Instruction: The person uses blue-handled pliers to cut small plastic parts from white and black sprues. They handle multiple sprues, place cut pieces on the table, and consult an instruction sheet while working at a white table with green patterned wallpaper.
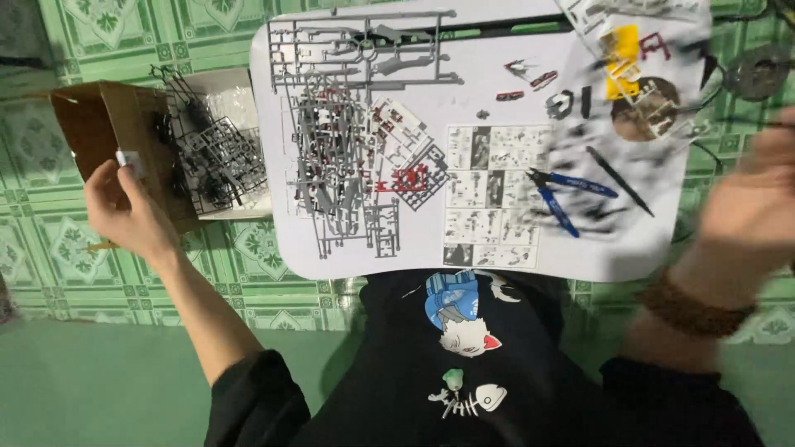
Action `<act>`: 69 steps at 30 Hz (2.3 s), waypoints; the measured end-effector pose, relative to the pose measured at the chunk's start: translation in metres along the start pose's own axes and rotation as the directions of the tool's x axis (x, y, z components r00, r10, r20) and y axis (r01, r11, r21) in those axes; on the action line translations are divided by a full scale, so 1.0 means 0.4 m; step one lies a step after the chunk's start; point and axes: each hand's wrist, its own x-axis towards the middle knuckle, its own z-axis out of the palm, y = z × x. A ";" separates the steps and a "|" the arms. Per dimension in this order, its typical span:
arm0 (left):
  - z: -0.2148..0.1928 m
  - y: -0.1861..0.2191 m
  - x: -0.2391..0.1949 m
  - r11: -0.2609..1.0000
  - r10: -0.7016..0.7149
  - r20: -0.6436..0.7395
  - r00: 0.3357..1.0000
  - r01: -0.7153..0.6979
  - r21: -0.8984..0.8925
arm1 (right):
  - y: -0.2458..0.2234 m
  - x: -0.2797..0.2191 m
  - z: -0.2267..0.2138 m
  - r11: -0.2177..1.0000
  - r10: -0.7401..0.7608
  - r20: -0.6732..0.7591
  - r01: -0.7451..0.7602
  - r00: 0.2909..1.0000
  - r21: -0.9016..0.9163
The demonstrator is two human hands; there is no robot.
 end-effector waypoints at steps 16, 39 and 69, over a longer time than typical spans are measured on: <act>0.200 0.606 -0.251 0.240 0.258 0.781 0.569 0.745 -0.622 | 0.000 -0.210 0.319 0.936 0.196 0.224 -0.251 0.955 0.248; 0.179 0.598 -0.229 0.280 0.153 0.796 0.585 0.747 -0.603 | 0.045 -0.242 0.203 0.043 0.103 0.768 0.769 0.632 -0.638; 0.084 0.355 -0.158 0.521 -0.296 0.544 0.785 0.610 -0.597 | 0.005 -0.197 0.045 0.813 0.581 0.269 -0.563 0.768 -0.148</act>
